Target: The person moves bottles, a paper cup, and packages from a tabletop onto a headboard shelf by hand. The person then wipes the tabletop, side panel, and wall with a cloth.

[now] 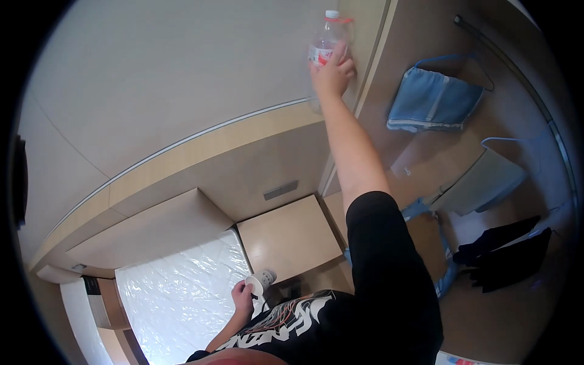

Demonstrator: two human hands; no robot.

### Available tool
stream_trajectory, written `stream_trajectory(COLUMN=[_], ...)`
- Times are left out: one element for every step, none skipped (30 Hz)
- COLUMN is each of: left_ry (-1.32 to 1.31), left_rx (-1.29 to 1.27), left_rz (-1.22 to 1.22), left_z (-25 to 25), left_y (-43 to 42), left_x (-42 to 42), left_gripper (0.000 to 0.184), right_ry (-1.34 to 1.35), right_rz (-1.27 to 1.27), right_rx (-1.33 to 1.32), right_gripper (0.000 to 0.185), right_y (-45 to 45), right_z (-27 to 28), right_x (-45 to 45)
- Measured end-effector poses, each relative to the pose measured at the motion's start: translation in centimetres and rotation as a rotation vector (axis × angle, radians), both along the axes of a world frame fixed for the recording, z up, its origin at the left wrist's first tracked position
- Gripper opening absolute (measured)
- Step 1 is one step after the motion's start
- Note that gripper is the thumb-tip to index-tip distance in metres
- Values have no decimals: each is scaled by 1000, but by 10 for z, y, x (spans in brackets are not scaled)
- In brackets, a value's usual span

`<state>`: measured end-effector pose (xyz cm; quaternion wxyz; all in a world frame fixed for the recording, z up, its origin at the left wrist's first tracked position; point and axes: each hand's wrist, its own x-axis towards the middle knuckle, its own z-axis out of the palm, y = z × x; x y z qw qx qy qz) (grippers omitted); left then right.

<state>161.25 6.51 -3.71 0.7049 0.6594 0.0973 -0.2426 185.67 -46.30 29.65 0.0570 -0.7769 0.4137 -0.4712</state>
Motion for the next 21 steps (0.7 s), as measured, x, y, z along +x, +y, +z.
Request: stream_trajectory(left_ry=[-6,-15,-24,-31,-25,-17,-16,-13,-9,-23,-36,-47,-57,-49,-84,-119,-91,-123,-135,-153,-187], left_rx=[-5,-9,-10,-20,-18,-11,-13,-16,-21,-12,-3,5,0,16,30,43,47,46,56,70,68], left_rz=[1,4,6,34,41,46,44,43,41,27,12,-7,-24,-44,-78,-116,-175,-224,-278,-337,-384], left_z=[0,-1,-2,0,2,5,6,7,8,9,9,10,12,12,7,10,14,1,8,15,12], left_y=[2,6,10,11,11,13,14,13,13,14,13,11,9,7,5,1,-3,-7,-17,-26,-37], left_x=[-2,-5,-8,-12,-14,-17,-19,-21,-24,-24,-25,-27,-28,-30,-31,-33,-34,-35,-39,-40,-42], left_gripper=[17,17,16,15,15,14,15,15,15,16,16,17,18,17,17,17,17,17,18,18,19], right_ry=[10,-35,-79,-123,-105,-86,-65,-81,-96,-111,-119,-127,-132,-135,-140,-124,-107,-69,19,90,177], right_rz=[9,24,41,58,60,60,58,62,65,67,45,20,-10,67,139,223,301,298,350,458,523], right_rx=[24,95,169,243,251,263,277,316,355,390,421,452,479,565,653,585,518,470,459,589,567], right_gripper=[109,108,108,108,110,113,116,117,119,120,118,115,112,116,119,121,123,124,121,118,107], right_y=[1,1,2,4,3,3,5,8,11,13,13,14,14,23,35,45,59,77,95,116,133], right_z=[-6,-15,-25,-27,-26,-27,-27,-26,-23,-21,-28,-40,-48,-51,-60,-84,-118,-154,-194,-233,-284], right_x=[1,2,3,2,4,3,1,0,0,-1,0,0,-6,-23,-47,-72,-99,-131,-170,-221,-273])
